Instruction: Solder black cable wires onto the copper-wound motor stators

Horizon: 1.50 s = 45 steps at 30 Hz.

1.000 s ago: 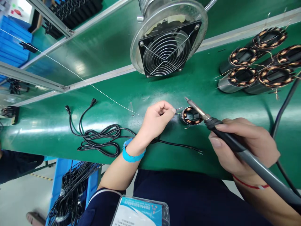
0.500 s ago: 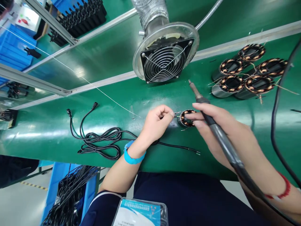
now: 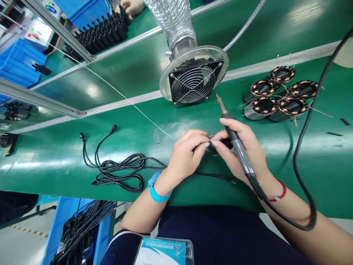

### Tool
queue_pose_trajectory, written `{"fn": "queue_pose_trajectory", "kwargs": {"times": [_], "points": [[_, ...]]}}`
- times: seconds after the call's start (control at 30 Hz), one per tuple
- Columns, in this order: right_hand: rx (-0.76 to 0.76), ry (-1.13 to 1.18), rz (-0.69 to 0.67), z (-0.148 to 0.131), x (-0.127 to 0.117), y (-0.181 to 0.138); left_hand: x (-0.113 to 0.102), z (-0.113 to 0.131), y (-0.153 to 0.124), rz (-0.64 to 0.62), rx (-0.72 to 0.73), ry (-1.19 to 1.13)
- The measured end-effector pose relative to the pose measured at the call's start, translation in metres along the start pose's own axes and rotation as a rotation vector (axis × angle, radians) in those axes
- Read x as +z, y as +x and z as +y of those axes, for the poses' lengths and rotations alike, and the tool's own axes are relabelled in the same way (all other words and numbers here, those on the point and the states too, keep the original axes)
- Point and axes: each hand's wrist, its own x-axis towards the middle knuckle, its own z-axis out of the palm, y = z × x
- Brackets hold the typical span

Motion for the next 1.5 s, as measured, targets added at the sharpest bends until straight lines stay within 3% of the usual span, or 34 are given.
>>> {"fn": "queue_pose_trajectory", "kwargs": {"times": [0.07, 0.17, 0.27, 0.37, 0.53, 0.87, 1.23, 1.5], "points": [[-0.018, 0.015, -0.011, 0.002, 0.0, 0.001, -0.001, 0.002, -0.001, -0.026, 0.003, 0.035], [0.002, -0.029, -0.01, 0.0, -0.004, -0.001, -0.003, 0.002, -0.002, -0.044, -0.136, 0.022], [0.015, -0.097, 0.08, -0.004, -0.014, -0.009, -0.003, 0.002, -0.004, -0.068, -0.274, -0.039], [-0.07, -0.078, 0.16, -0.005, -0.026, -0.023, -0.002, 0.003, -0.004, -0.075, -0.317, -0.068], [-0.227, -0.029, 0.247, 0.0, -0.032, -0.046, 0.003, 0.005, -0.002, -0.031, -0.265, -0.036], [-0.207, 0.146, 0.024, -0.006, -0.032, -0.047, 0.006, 0.003, -0.002, 0.003, -0.211, 0.005], [-0.26, 0.143, 0.007, -0.002, -0.031, -0.047, 0.006, 0.003, 0.0, 0.026, -0.184, 0.006], [-0.265, -0.04, 0.131, -0.001, -0.031, -0.049, 0.005, 0.004, 0.001, 0.015, -0.194, 0.032]]}}
